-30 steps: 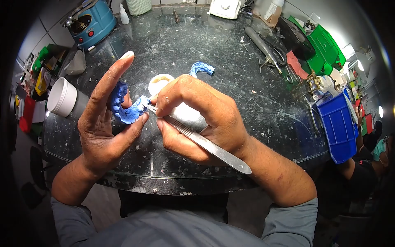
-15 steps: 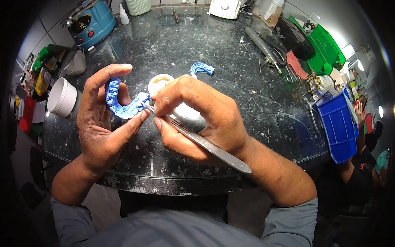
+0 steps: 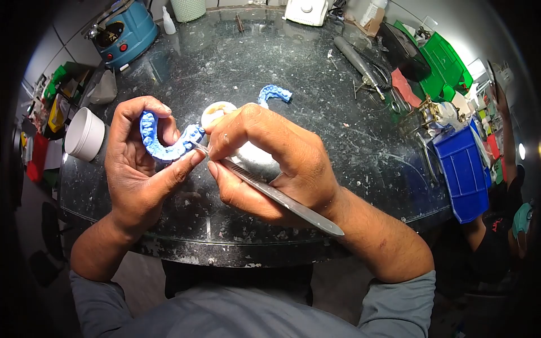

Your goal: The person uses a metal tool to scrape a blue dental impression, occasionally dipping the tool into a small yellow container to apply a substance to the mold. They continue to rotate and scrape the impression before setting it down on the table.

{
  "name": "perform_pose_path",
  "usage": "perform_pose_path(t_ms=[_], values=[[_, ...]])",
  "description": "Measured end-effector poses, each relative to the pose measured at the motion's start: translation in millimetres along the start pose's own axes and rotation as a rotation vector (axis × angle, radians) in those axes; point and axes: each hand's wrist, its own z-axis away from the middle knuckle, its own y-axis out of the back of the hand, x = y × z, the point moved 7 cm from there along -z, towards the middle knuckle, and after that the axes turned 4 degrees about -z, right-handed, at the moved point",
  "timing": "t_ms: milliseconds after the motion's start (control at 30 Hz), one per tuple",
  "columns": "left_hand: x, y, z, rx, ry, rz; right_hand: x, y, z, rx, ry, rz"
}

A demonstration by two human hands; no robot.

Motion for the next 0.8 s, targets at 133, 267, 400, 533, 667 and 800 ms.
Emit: perform_pose_path(t_ms=[133,267,400,533,667,800], values=[[-2,0,0,0.025,0.076,0.069,0,1,-1,-0.033,0.044,-0.035],[-1,0,-3,0.005,0.193,0.192,4,6,-1,0.064,-0.008,-0.226],[-8,-1,-5,0.057,0.269,0.396,-1,10,-2,0.079,0.033,-0.139],[-20,3,-2,0.032,0.353,0.297,-10,8,-1,0.067,0.082,-0.022],[-23,-6,-1,-0.003,0.433,0.491,-6,7,0,0.044,0.122,-0.035],[-21,-10,-1,-0.082,0.526,0.598,-6,8,0,0.074,0.113,-0.019]])
